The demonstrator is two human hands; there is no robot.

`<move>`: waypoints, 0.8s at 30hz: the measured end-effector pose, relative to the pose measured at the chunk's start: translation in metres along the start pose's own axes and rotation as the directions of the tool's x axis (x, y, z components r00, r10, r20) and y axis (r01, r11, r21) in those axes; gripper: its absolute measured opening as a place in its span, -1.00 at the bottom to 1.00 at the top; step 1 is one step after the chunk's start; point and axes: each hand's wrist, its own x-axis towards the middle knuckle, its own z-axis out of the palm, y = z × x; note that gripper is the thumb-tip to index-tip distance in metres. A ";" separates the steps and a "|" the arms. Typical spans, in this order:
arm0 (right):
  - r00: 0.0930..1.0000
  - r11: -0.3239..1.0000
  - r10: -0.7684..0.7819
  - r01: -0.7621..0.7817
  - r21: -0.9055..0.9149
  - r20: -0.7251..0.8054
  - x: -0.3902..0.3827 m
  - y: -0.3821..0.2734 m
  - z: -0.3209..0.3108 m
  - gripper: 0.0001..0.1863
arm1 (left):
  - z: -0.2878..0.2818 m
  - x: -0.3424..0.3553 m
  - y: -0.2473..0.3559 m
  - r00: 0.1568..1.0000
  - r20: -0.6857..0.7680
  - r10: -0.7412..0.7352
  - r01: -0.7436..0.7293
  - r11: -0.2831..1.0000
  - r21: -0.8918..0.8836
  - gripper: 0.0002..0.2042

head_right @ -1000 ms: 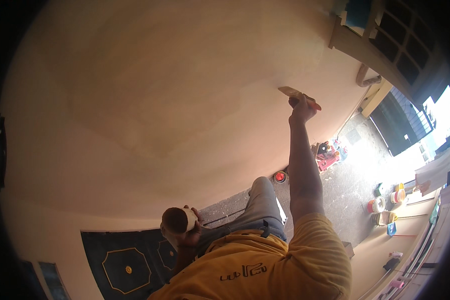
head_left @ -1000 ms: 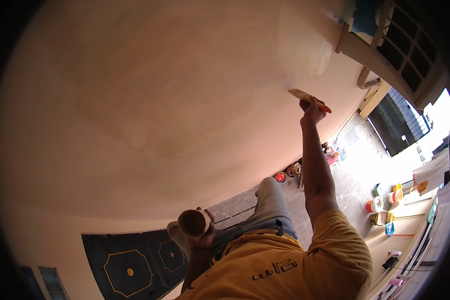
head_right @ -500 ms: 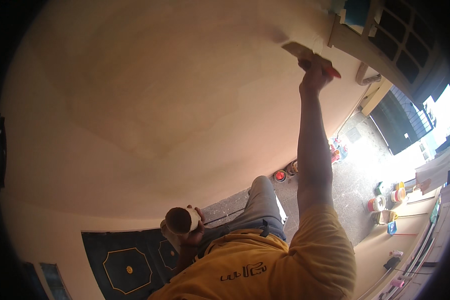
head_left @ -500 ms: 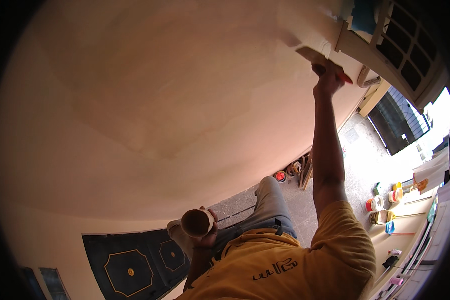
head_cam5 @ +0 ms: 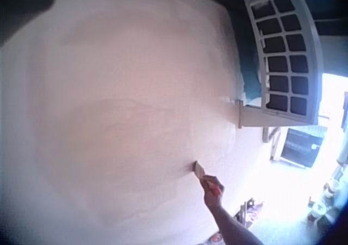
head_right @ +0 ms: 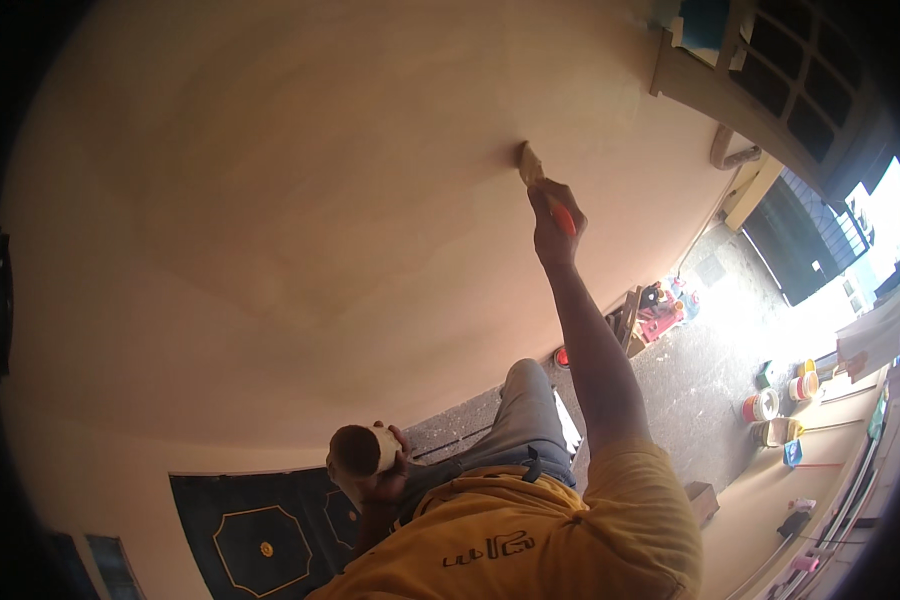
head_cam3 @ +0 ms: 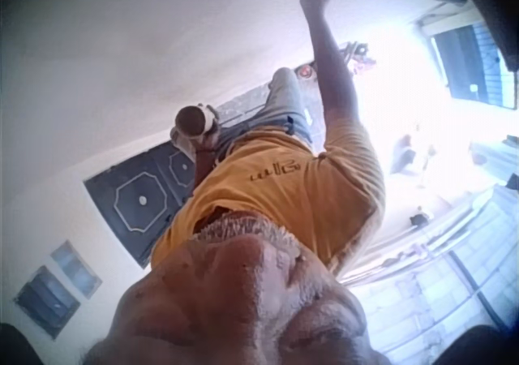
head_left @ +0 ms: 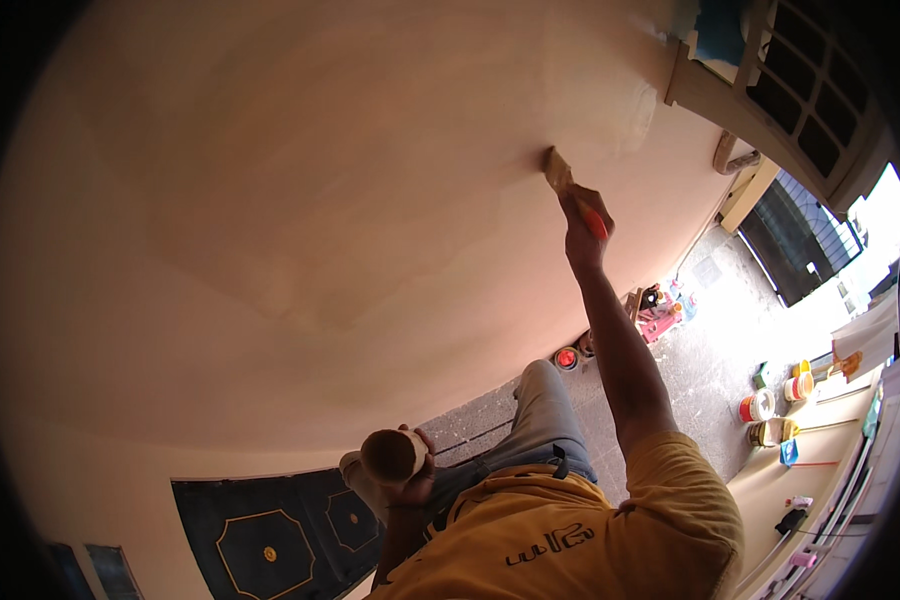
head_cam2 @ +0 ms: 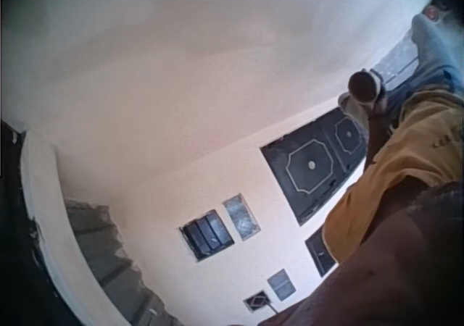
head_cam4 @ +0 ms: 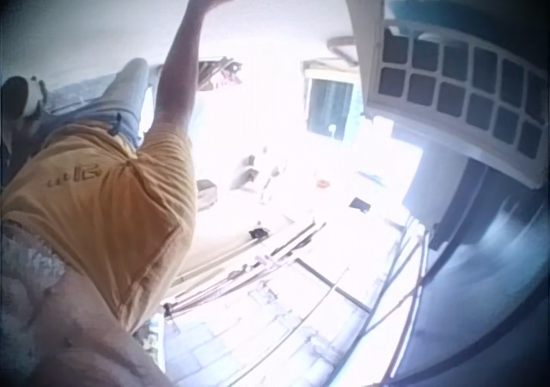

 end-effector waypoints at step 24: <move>1.000 0.940 0.020 -0.019 0.341 0.000 0.192 -0.128 0.040 -0.89 | -0.013 0.008 -0.002 0.997 0.073 -0.024 0.023 1.000 0.012 -0.42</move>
